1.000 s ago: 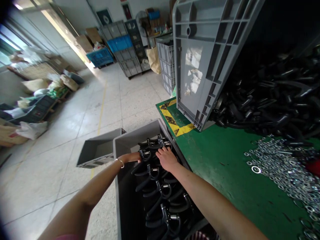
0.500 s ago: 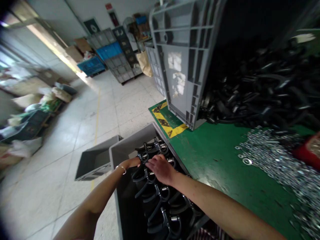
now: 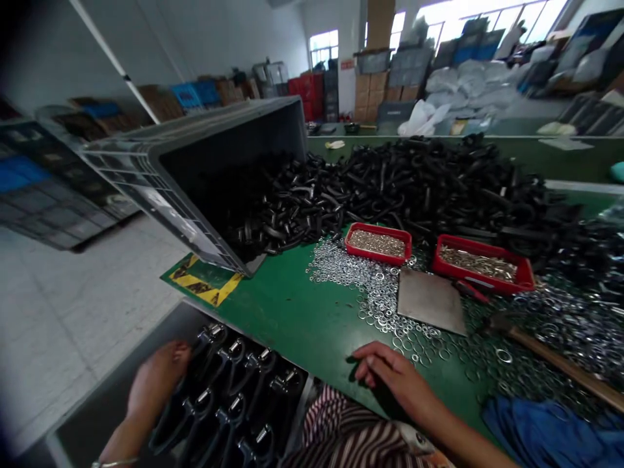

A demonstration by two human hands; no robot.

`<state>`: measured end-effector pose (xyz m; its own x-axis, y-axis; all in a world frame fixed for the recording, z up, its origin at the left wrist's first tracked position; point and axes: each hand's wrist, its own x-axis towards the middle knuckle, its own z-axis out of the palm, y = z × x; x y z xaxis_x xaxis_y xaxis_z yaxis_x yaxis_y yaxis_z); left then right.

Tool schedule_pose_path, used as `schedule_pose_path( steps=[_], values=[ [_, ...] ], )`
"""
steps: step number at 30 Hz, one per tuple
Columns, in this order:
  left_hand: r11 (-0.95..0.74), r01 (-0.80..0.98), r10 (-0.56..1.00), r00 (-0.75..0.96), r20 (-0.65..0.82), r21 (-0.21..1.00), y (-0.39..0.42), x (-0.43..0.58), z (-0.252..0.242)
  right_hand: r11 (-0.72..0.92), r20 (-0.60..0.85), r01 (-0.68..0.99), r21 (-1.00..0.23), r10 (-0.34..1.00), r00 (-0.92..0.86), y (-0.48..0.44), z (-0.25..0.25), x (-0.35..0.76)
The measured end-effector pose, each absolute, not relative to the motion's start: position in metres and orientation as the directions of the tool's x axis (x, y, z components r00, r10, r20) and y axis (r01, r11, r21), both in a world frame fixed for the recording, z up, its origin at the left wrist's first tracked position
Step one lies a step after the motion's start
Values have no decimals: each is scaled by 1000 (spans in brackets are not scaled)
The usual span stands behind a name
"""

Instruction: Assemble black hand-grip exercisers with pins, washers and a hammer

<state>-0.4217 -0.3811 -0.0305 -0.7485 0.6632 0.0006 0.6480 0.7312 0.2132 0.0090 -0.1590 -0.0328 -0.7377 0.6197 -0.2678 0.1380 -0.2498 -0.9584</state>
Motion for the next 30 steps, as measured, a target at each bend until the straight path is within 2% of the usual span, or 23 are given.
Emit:
schedule_pose_path(
  steps=[2,3,4,6,9,12,15,19,22,26,28,30],
  values=[
    [484,736,796,-595,112,473,-322,-376,-27,-317,-284,72,-946,697,-658,-158,-41,24],
    [309,785,871,-460,172,537,-288,-349,-28,-332,-285,51,-942,713,-641,-159,-42,28],
    [140,822,927,-304,218,552,-253,-320,-30,-337,-281,35,-941,719,-636,-162,-41,30],
    [-77,878,964,-55,261,473,-188,-267,-36,-314,-248,16,-949,719,-649,-170,-32,34],
    [-36,978,973,-12,232,203,-121,-211,-45,-175,-159,45,-983,719,-677,-177,-12,49],
    [-58,996,979,43,198,69,-93,-189,-53,65,-70,192,-979,783,-618,-162,-1,85],
    [-134,990,977,141,157,-52,-83,-186,-57,247,48,427,-870,904,-425,-121,-5,144],
    [-156,983,983,164,85,-91,-74,-184,-57,241,192,693,-680,970,-149,-46,-26,236],
    [-138,990,989,138,43,-11,-65,-188,-60,157,227,813,-561,973,-32,3,-42,288],
    [-33,951,999,22,39,308,-58,-201,-67,144,267,894,-425,963,-27,53,-54,331],
    [22,885,997,-54,56,465,-57,-204,-65,139,264,906,-400,964,-32,78,-57,342],
    [64,822,990,-125,70,566,-58,-199,-56,155,241,905,-395,969,-60,103,-60,347]
  ],
)
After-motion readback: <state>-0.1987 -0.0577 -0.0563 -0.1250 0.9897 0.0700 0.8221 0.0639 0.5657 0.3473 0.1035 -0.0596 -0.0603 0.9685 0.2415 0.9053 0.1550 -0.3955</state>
